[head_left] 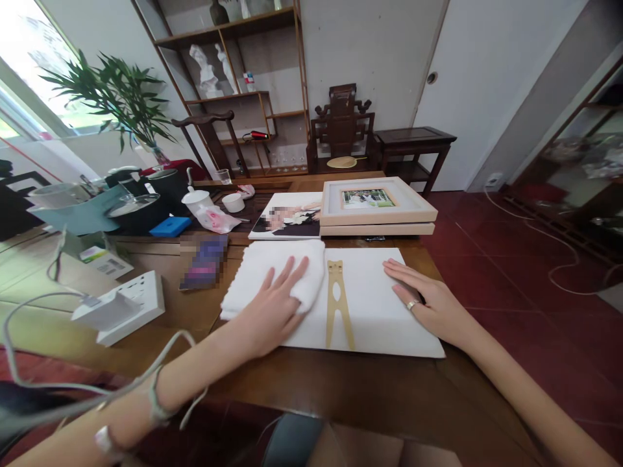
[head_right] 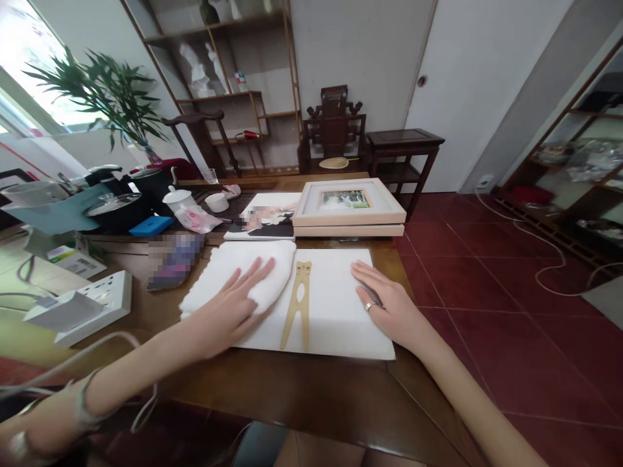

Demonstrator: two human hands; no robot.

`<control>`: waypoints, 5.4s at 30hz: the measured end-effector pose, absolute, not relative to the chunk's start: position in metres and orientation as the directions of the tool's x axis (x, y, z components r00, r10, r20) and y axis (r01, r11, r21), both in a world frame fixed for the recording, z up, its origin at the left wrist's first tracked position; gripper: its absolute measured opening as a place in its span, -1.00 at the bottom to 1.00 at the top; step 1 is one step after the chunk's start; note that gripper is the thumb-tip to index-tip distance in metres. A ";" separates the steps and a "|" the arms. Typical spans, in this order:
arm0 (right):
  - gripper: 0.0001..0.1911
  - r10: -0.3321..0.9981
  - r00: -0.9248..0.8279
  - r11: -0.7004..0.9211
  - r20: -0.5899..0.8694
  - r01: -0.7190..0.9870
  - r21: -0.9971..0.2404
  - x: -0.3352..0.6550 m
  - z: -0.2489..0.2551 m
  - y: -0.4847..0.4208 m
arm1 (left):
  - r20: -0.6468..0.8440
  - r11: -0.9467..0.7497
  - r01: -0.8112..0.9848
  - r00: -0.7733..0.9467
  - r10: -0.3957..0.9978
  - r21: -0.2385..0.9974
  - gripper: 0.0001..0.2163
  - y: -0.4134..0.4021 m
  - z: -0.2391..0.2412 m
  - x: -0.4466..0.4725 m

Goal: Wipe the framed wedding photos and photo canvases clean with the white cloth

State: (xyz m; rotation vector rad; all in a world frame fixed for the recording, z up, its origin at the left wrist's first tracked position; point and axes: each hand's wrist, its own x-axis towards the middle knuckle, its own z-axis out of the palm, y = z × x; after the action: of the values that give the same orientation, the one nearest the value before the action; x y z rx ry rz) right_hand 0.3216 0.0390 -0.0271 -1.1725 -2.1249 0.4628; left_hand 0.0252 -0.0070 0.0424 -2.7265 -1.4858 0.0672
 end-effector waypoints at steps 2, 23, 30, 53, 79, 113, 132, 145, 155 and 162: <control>-0.58 0.848 -0.377 0.530 0.372 0.614 -0.585 0.321 -0.026 0.039 | -0.013 -0.551 0.833 0.551 0.835 -0.052 -0.62 0.010 0.040 0.025; -0.57 0.860 -0.373 0.511 0.349 0.613 -0.603 0.322 -0.025 0.038 | 0.273 -0.408 0.911 0.378 0.885 0.059 -0.61 -0.018 0.025 0.037; -0.57 0.865 -0.381 0.501 0.326 0.632 -0.591 0.322 -0.025 0.038 | 0.164 -0.456 0.889 0.446 0.880 0.026 -0.55 -0.008 0.028 0.040; -0.55 0.853 -0.397 0.522 0.339 0.632 -0.573 0.322 -0.026 0.039 | -0.052 -0.535 0.845 0.534 0.844 -0.014 -0.81 0.051 0.070 0.068; -0.55 0.855 -0.396 0.518 0.334 0.639 -0.569 0.321 -0.025 0.039 | 0.000 -0.574 0.804 0.581 0.814 -0.154 -0.75 0.009 0.039 0.134; -0.54 0.844 -0.391 0.536 0.367 0.617 -0.577 0.322 -0.024 0.040 | 0.121 -0.672 0.696 0.712 0.692 -0.255 -0.66 -0.058 0.025 0.153; -0.51 0.821 -0.410 0.571 0.397 0.575 -0.586 0.323 -0.024 0.040 | 0.183 -0.653 0.700 0.710 0.680 -0.291 -0.59 -0.072 0.018 0.167; -0.61 0.923 -0.250 0.379 0.292 0.473 -0.795 0.325 -0.021 0.041 | 0.108 -0.603 0.777 0.625 0.773 -0.177 -0.65 0.001 0.026 0.160; -0.60 0.889 -0.273 0.458 0.367 0.512 -0.727 0.322 -0.019 0.038 | 0.099 -0.775 0.619 0.785 0.611 -0.128 -0.64 -0.076 0.029 0.167; -0.60 0.863 -0.333 0.504 0.381 0.621 -0.600 0.320 -0.019 0.039 | -0.043 -0.691 0.722 0.691 0.722 0.007 -0.80 -0.023 0.061 0.136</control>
State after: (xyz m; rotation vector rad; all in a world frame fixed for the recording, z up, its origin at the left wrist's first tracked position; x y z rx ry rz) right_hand 0.3199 0.0388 -0.0187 -1.2106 -2.0721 0.4597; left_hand 0.1359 -0.0233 0.0609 -2.9100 -1.2427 0.0578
